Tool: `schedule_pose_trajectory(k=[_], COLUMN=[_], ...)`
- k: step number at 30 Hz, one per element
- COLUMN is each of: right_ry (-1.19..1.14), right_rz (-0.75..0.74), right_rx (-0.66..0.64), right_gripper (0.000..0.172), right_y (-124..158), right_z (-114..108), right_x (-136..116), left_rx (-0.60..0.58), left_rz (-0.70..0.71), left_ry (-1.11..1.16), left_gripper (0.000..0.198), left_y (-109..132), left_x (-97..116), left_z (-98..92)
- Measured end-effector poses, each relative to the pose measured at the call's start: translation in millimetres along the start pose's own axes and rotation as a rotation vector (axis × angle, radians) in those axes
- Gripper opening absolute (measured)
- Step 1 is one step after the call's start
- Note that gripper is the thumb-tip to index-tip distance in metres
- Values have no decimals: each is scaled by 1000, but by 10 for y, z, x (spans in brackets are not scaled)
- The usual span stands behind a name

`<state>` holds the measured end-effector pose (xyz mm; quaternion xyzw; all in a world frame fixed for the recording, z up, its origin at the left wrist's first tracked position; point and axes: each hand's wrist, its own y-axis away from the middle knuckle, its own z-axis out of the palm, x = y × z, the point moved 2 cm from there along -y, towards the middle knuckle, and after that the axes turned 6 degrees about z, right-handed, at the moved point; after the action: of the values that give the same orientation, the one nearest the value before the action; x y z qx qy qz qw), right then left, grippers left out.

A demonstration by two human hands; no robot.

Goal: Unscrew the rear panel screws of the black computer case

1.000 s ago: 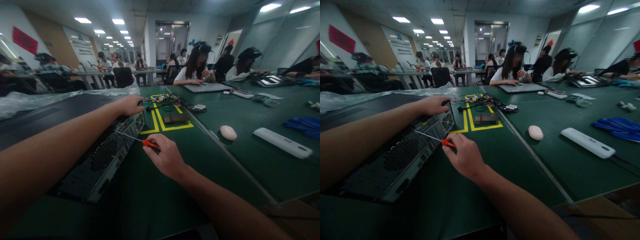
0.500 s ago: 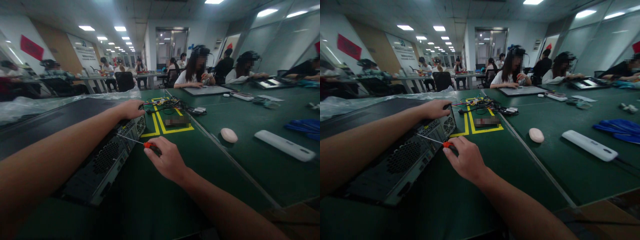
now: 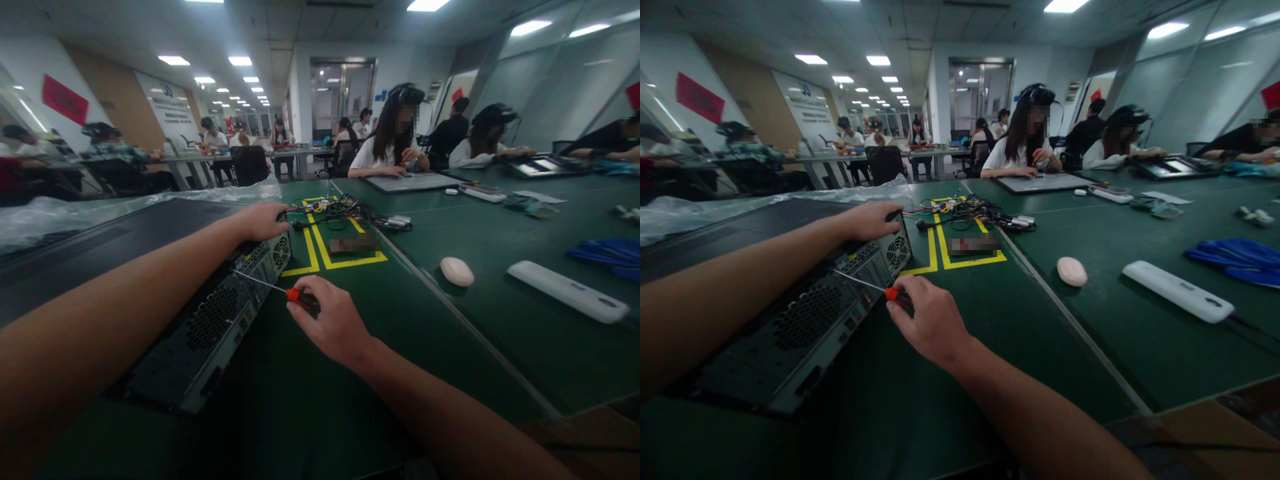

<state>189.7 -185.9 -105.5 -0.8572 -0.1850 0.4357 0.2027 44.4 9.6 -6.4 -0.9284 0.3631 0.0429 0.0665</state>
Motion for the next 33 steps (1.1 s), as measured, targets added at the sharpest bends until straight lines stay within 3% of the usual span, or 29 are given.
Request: schedule_pose_trajectory(k=[33], right_ry=[-44], right_rz=[19], right_rx=[-68], right_gripper=[9], right_y=[-55], right_z=[-43], right_x=[-7], left_rx=[21], left_rz=[12], left_ry=[-19], left_gripper=[63], left_y=[-12], left_x=[3], left_z=[25])
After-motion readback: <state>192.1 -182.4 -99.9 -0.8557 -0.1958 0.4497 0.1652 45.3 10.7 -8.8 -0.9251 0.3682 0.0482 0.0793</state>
